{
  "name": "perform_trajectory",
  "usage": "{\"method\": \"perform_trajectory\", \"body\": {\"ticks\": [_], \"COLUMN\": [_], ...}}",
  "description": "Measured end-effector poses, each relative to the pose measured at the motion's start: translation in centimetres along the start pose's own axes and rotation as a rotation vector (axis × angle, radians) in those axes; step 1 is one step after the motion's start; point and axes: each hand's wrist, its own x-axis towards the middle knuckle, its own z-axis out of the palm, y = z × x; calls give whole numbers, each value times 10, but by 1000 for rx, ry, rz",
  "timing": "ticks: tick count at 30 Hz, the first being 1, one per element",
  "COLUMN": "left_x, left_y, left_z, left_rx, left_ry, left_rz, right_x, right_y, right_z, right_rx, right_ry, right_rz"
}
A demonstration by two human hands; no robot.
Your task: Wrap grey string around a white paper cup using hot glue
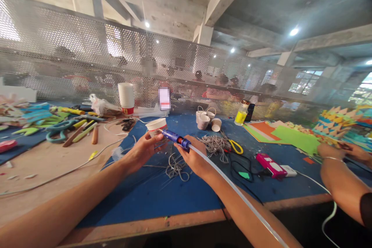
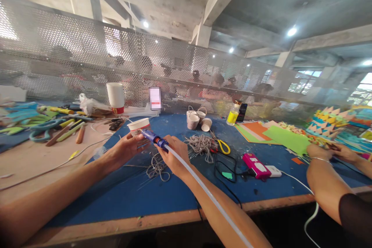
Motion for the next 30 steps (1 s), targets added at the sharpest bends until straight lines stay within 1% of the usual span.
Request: {"method": "perform_trajectory", "body": {"ticks": [6, 13, 30], "left_x": [-1, -2, -3], "left_y": [0, 2, 3], "left_z": [1, 2, 3], "left_rx": [17, 12, -1], "left_ry": [6, -15, -5], "left_rz": [2, -1, -3], "right_x": [0, 0, 2], "right_y": [0, 0, -1], "right_z": [0, -1, -4], "right_rx": [-13, -5, -14], "right_ry": [-8, 2, 20], "right_rz": [0, 0, 15]}}
